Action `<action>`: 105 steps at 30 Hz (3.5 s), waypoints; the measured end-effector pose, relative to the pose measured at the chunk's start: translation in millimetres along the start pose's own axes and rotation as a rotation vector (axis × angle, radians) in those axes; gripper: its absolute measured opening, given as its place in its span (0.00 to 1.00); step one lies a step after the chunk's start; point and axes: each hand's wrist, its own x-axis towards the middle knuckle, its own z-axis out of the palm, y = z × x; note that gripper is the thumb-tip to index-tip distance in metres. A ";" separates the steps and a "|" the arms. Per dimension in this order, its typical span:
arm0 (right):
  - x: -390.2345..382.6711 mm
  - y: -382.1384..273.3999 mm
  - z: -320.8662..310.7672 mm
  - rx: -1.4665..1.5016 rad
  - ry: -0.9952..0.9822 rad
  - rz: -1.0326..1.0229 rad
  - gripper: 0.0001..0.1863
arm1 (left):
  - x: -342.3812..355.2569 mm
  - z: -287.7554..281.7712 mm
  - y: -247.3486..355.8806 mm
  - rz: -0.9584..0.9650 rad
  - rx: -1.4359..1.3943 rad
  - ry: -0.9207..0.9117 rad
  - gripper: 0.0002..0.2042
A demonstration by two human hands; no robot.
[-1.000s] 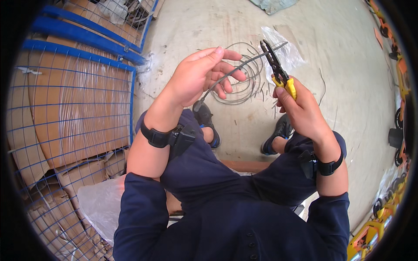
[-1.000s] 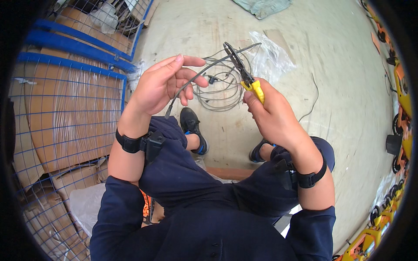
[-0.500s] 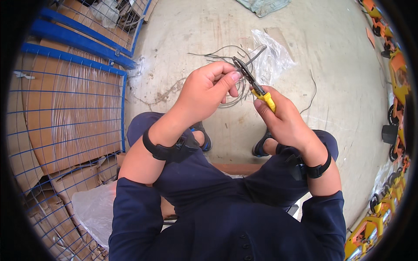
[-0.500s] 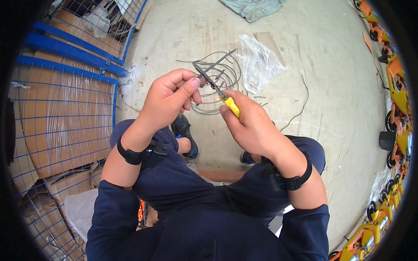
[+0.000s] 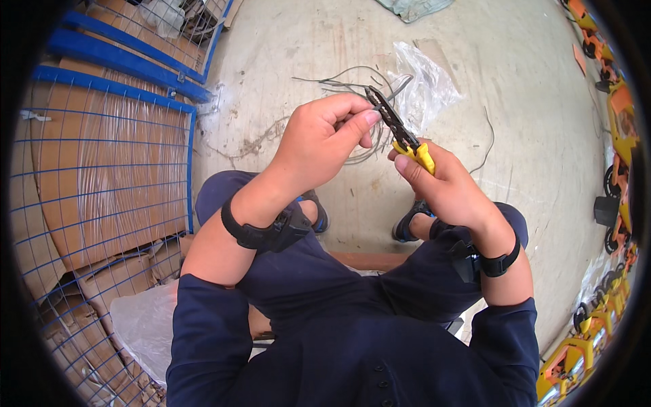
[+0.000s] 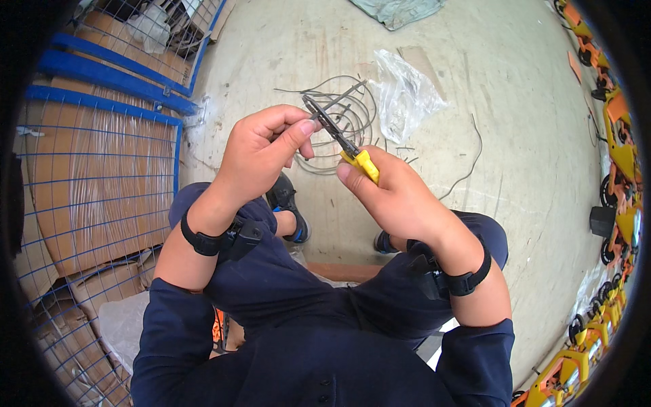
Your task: The person uses a wire stripper to remove insulation from several wires, twists the exposed wire ends together by hand, and handles a bundle of wires on the floor.
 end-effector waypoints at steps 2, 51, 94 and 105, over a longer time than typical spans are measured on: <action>-0.1 -1.7 0.9 -0.022 0.010 0.040 0.15 | 0.0 0.2 0.7 0.000 -0.002 0.001 0.09; -6.2 -8.7 7.6 -0.287 0.108 -0.114 0.13 | -3.7 17.4 4.1 -0.012 0.084 0.121 0.08; -5.3 -8.8 12.4 -0.271 0.114 -0.083 0.15 | -5.9 17.7 4.9 -0.029 0.041 0.128 0.07; -8.3 -11.3 10.5 -0.318 0.083 -0.031 0.19 | -7.7 17.7 1.2 -0.020 0.055 0.098 0.08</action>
